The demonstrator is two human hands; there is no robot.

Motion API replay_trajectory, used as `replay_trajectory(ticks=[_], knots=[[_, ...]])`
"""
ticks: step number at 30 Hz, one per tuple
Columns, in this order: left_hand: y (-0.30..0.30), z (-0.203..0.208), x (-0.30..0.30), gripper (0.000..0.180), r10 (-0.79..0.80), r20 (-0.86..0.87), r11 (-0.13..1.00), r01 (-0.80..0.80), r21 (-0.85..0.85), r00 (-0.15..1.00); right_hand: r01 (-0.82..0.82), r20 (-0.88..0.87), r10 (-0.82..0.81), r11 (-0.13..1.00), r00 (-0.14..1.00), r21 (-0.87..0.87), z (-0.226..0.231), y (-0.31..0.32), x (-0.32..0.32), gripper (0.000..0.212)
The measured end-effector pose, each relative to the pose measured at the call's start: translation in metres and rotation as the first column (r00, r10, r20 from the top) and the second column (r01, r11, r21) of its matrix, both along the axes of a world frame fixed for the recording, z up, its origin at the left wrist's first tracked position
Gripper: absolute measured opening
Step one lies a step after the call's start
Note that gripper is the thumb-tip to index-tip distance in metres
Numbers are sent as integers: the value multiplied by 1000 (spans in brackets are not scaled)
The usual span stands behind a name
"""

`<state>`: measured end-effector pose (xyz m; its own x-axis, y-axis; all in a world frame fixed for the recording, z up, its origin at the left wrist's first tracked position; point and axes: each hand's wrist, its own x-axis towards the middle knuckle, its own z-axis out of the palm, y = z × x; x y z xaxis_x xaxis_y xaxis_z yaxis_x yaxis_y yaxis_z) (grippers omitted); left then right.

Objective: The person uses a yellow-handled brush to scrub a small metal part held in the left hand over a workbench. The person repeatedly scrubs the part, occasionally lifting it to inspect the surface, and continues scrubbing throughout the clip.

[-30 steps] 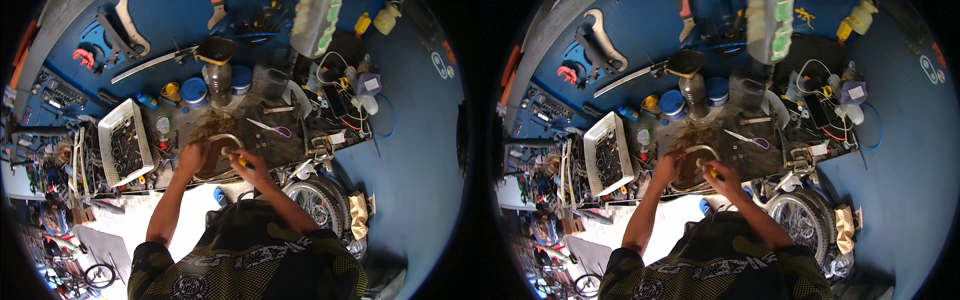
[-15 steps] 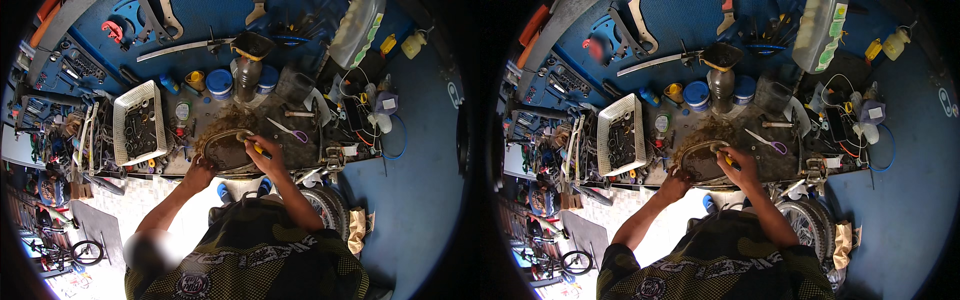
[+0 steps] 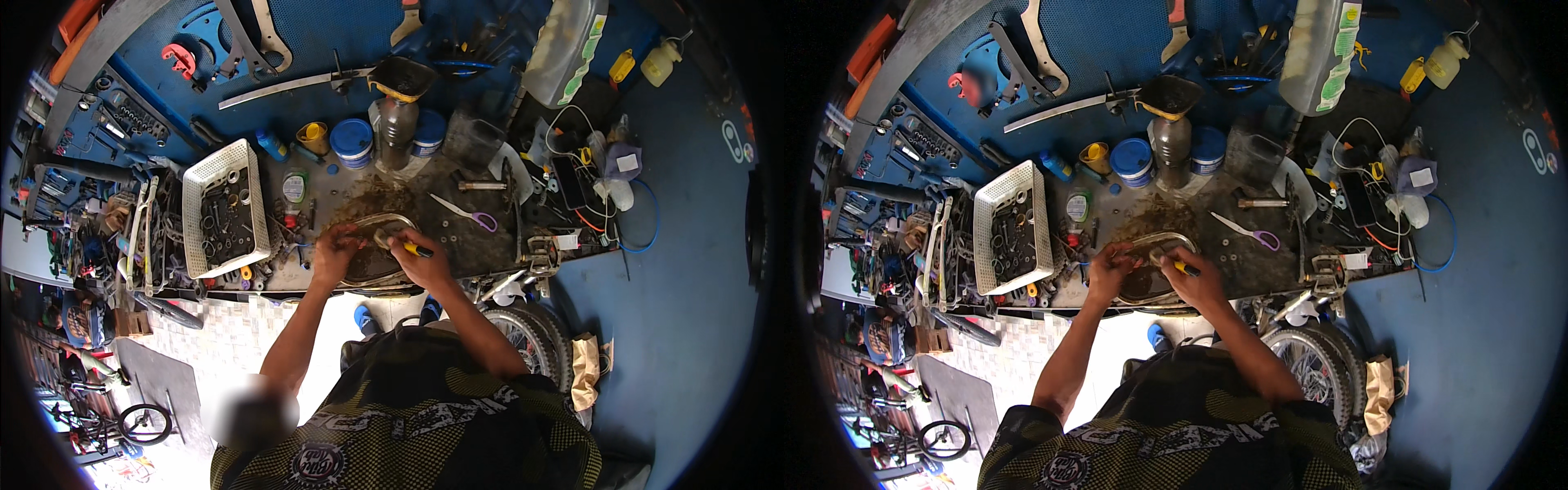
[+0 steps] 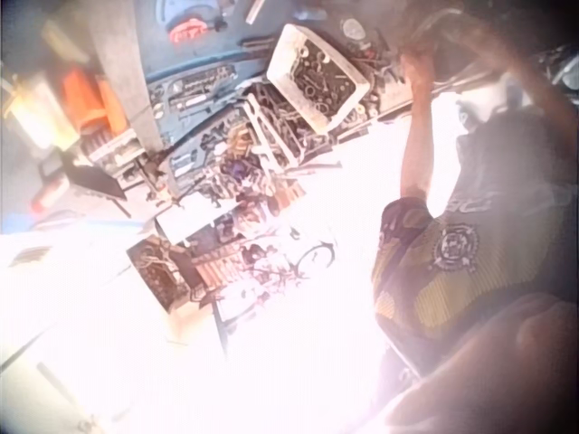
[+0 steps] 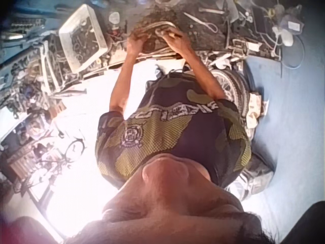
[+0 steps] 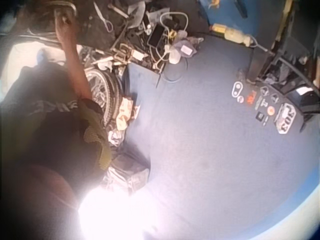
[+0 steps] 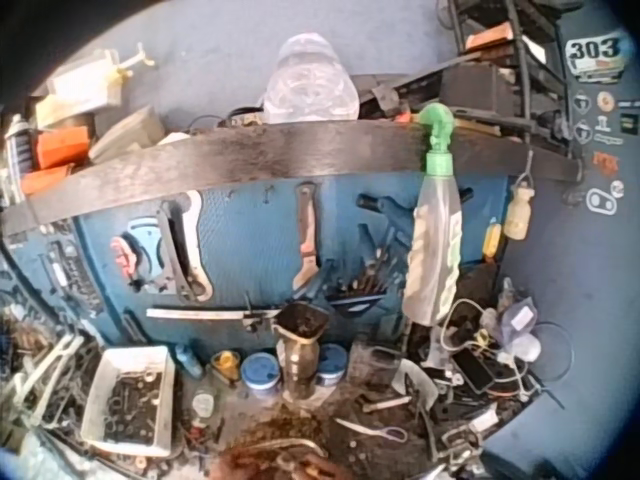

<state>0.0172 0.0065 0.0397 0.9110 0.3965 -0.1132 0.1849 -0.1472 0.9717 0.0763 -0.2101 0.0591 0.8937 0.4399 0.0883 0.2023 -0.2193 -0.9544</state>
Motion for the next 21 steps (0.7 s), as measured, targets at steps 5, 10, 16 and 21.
replay_trajectory(ticks=[5,10,16,21], knots=[[-9,12,0,44,-4,11,976,1,218,1000,-71,73,61,987,995,144,16,12,2,18],[-15,20,-1,49,36,-26,964,-28,263,999,-110,-99,134,970,986,215,19,7,3,20],[-15,25,0,50,46,92,974,-65,216,995,-4,-12,5,995,1000,100,8,12,6,17],[-13,18,-1,38,24,1,979,-23,204,1000,-67,-73,84,974,994,214,7,10,5,16]])
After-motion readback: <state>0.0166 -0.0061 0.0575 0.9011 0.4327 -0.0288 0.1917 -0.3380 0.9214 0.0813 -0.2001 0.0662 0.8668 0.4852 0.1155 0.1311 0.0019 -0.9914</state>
